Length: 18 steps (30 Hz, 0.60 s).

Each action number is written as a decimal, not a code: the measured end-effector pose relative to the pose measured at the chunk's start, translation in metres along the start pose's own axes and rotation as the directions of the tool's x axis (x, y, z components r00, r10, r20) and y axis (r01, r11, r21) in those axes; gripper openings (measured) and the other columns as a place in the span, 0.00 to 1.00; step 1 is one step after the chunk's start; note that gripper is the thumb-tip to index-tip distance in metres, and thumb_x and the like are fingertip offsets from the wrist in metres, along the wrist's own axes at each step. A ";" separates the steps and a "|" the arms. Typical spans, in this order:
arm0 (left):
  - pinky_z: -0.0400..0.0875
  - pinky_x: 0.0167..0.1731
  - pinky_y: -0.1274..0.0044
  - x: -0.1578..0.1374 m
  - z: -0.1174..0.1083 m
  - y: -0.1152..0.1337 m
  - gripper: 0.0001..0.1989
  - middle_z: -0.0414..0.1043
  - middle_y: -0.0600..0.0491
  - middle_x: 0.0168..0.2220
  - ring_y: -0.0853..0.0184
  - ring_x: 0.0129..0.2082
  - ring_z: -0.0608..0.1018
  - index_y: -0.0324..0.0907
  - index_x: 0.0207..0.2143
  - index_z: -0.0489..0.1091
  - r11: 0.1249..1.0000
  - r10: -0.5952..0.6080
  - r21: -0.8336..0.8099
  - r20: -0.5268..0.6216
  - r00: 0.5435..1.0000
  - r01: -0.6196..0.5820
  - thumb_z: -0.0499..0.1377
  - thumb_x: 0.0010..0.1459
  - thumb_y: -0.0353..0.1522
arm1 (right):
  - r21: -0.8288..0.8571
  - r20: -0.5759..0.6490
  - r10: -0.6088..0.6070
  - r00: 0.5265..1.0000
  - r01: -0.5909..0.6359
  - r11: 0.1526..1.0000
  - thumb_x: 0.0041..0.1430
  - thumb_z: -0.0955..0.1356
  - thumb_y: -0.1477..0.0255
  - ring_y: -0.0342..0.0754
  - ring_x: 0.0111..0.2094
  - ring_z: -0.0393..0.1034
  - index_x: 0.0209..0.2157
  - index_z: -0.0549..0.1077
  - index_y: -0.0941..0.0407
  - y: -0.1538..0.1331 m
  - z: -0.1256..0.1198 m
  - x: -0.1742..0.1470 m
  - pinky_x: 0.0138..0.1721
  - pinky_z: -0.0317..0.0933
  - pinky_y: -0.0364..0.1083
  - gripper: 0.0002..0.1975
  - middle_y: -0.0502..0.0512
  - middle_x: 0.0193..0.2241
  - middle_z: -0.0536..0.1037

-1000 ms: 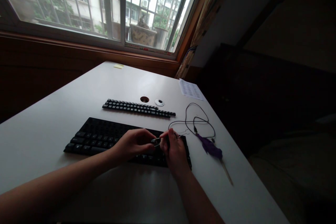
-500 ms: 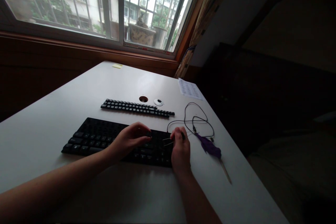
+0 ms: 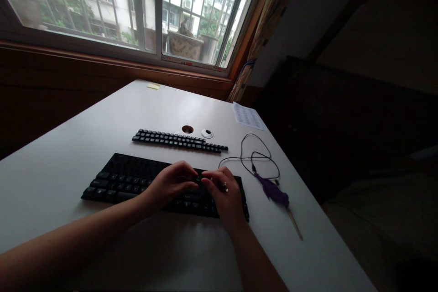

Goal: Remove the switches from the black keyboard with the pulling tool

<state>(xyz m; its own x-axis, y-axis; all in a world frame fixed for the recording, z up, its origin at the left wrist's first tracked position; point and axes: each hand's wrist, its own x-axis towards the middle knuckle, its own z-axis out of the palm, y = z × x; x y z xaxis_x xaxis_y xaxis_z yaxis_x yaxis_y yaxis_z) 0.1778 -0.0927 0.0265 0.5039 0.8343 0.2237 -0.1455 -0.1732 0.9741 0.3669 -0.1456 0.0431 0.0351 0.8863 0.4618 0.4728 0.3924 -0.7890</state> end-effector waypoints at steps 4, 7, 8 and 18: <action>0.73 0.39 0.74 0.000 0.000 0.001 0.13 0.73 0.52 0.34 0.67 0.36 0.76 0.37 0.37 0.71 1.000 -0.017 -0.017 0.004 1.000 0.018 0.68 0.52 0.34 | 0.026 0.042 -0.014 0.999 0.013 1.000 0.59 0.72 0.65 0.46 0.31 0.66 0.39 0.79 0.49 0.002 0.001 -0.001 0.34 0.62 0.46 0.07 0.50 0.30 0.69; 0.73 0.37 0.74 0.000 0.000 0.001 0.13 0.73 0.52 0.34 0.67 0.35 0.76 0.37 0.37 0.70 1.000 -0.013 -0.009 0.006 1.000 0.013 0.68 0.52 0.34 | 0.027 0.070 -0.025 0.997 0.023 0.999 0.58 0.72 0.66 0.46 0.31 0.66 0.40 0.79 0.48 0.003 -0.001 0.000 0.34 0.63 0.46 0.07 0.49 0.30 0.69; 0.73 0.37 0.74 0.000 0.000 0.001 0.13 0.73 0.52 0.34 0.67 0.34 0.76 0.37 0.38 0.71 1.000 -0.011 -0.001 0.007 1.000 0.011 0.67 0.52 0.34 | 0.024 0.079 -0.028 0.996 0.026 0.999 0.58 0.72 0.66 0.46 0.31 0.66 0.40 0.79 0.48 0.003 -0.002 0.001 0.34 0.63 0.46 0.07 0.49 0.30 0.69; 0.75 0.37 0.73 -0.002 0.001 -0.005 0.15 0.75 0.51 0.35 0.66 0.35 0.78 0.38 0.39 0.69 0.992 0.019 0.122 0.036 0.999 -0.024 0.67 0.53 0.36 | -0.057 0.187 -0.093 0.978 0.105 0.993 0.58 0.72 0.69 0.44 0.30 0.65 0.41 0.78 0.51 0.006 -0.013 0.004 0.32 0.62 0.44 0.08 0.49 0.29 0.67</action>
<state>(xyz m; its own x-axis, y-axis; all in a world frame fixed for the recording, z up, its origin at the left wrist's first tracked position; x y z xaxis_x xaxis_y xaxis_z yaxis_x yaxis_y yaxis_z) 0.1784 -0.0936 0.0213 0.5313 0.8114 0.2436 -0.0526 -0.2554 0.9654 0.3817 -0.1427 0.0459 -0.1746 0.8762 0.4492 0.5229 0.4691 -0.7117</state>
